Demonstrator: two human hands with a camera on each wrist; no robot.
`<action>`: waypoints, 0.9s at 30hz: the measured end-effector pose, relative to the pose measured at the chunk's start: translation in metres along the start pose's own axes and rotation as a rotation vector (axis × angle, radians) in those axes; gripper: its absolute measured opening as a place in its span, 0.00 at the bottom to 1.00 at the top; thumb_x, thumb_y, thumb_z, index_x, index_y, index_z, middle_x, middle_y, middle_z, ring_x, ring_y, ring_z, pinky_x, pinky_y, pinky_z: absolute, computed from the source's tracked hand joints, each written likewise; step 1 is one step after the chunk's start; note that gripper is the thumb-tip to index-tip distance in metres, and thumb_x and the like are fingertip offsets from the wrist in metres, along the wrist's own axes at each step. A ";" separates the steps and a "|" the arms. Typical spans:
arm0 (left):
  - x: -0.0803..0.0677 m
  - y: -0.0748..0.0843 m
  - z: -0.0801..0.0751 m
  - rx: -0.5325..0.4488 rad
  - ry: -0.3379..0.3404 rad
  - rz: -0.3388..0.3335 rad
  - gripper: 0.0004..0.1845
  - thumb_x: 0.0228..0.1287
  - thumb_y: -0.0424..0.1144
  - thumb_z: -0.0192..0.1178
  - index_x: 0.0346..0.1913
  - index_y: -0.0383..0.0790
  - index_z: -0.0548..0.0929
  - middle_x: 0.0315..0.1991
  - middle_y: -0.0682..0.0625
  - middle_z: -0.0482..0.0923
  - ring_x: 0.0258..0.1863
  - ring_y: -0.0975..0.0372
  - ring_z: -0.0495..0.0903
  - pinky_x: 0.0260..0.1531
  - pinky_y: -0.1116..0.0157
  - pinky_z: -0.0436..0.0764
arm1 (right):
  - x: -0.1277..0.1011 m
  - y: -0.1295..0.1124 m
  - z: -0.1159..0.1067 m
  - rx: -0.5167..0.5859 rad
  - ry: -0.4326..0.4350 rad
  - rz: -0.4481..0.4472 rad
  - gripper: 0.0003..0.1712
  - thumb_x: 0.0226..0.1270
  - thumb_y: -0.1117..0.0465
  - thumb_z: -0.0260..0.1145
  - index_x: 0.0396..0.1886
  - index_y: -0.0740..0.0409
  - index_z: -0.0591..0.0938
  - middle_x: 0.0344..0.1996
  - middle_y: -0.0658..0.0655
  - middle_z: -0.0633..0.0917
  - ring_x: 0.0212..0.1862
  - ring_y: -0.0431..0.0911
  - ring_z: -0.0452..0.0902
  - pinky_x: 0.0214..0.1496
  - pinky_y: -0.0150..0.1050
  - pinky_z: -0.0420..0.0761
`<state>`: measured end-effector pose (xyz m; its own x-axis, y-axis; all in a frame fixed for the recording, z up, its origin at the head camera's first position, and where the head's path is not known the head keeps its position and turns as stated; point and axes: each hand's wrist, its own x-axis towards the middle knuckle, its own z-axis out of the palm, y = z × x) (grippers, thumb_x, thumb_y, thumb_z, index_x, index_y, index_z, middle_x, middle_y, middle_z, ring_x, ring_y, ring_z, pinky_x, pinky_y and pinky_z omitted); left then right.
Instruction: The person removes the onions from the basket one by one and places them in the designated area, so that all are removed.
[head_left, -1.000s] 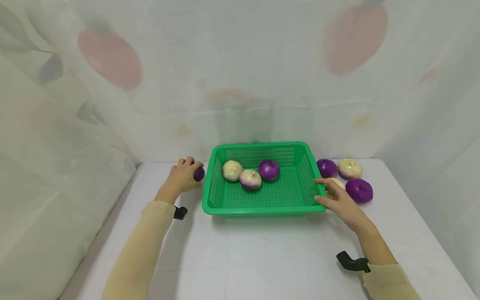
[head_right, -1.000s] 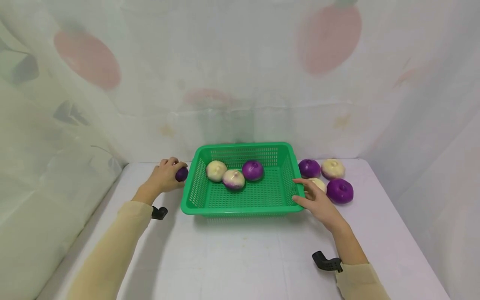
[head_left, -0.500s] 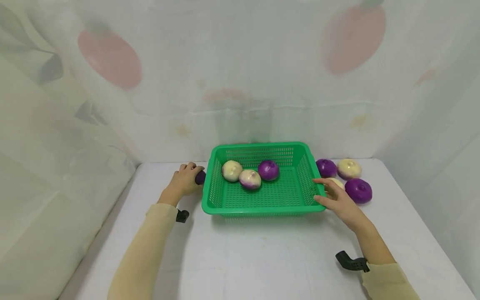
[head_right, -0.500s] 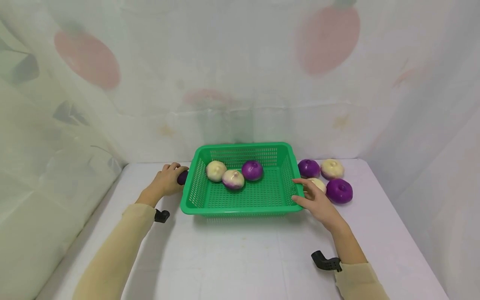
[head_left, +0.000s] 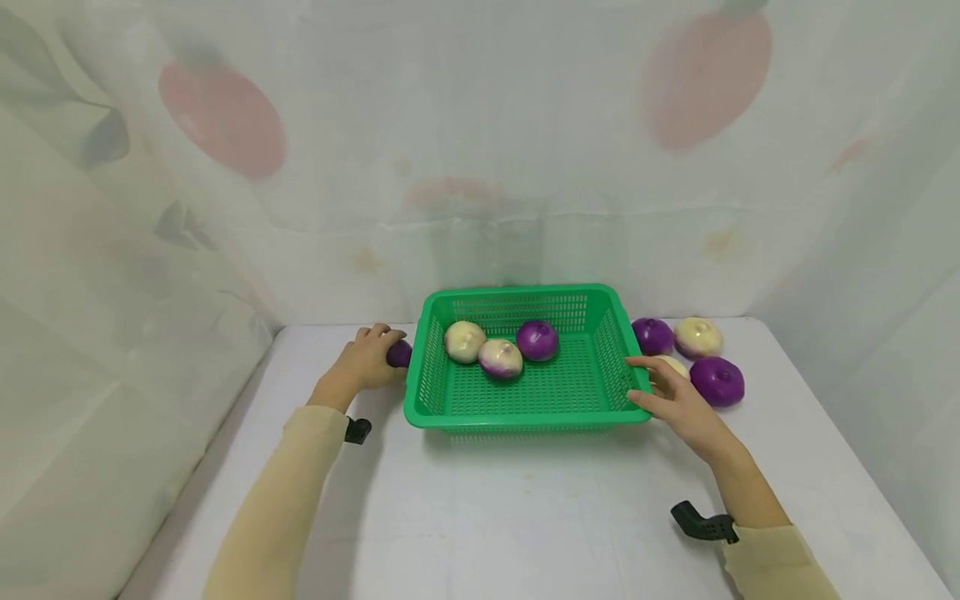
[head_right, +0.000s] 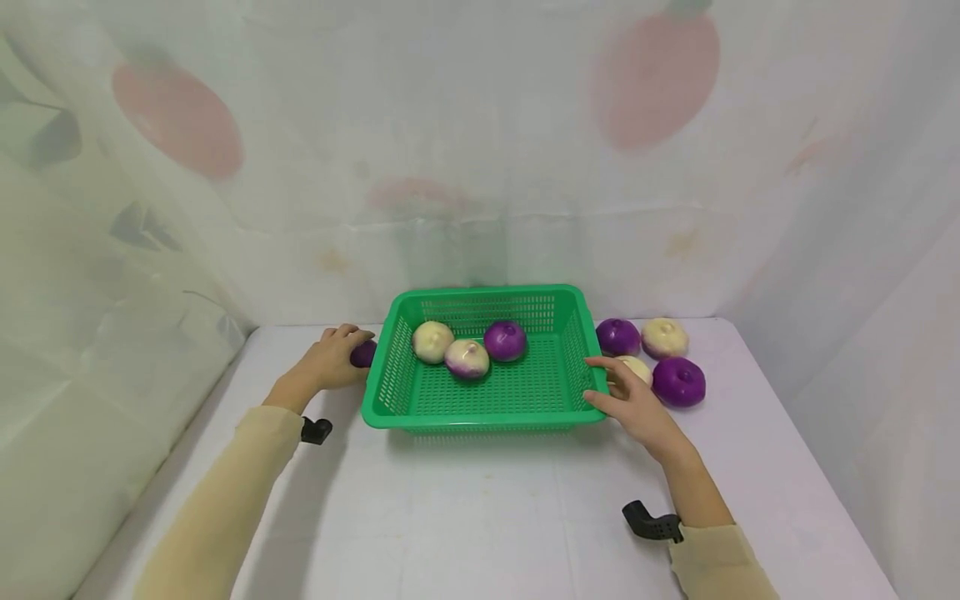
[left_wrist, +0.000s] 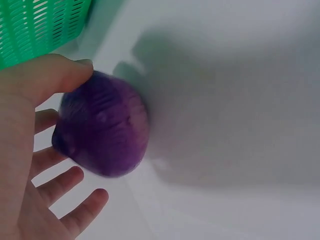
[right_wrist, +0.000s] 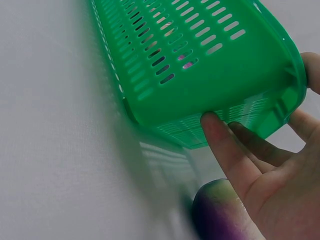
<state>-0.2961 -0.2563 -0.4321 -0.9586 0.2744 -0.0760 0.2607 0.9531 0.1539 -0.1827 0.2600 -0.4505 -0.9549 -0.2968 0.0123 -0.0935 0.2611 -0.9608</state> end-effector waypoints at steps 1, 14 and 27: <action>-0.001 0.000 -0.002 -0.001 0.000 0.003 0.41 0.60 0.54 0.69 0.73 0.42 0.70 0.68 0.38 0.67 0.66 0.37 0.63 0.56 0.37 0.71 | 0.000 0.000 0.000 -0.001 0.000 0.001 0.33 0.77 0.56 0.63 0.76 0.55 0.64 0.69 0.66 0.67 0.67 0.61 0.68 0.55 0.36 0.77; -0.012 0.006 -0.042 -0.005 0.058 0.039 0.33 0.67 0.48 0.63 0.71 0.38 0.71 0.69 0.34 0.65 0.67 0.34 0.62 0.59 0.34 0.68 | 0.000 -0.001 0.000 -0.003 -0.006 0.012 0.33 0.77 0.55 0.62 0.77 0.54 0.63 0.73 0.66 0.64 0.73 0.65 0.61 0.63 0.54 0.71; -0.017 0.019 -0.070 0.008 0.179 0.090 0.25 0.71 0.43 0.55 0.67 0.37 0.74 0.66 0.35 0.69 0.65 0.35 0.65 0.57 0.34 0.68 | -0.001 0.000 0.001 0.002 -0.001 0.009 0.34 0.77 0.54 0.63 0.77 0.53 0.63 0.74 0.65 0.62 0.74 0.66 0.58 0.65 0.66 0.65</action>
<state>-0.2829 -0.2521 -0.3594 -0.9364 0.3317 0.1143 0.3460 0.9271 0.1442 -0.1818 0.2590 -0.4504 -0.9555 -0.2950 0.0035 -0.0844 0.2621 -0.9613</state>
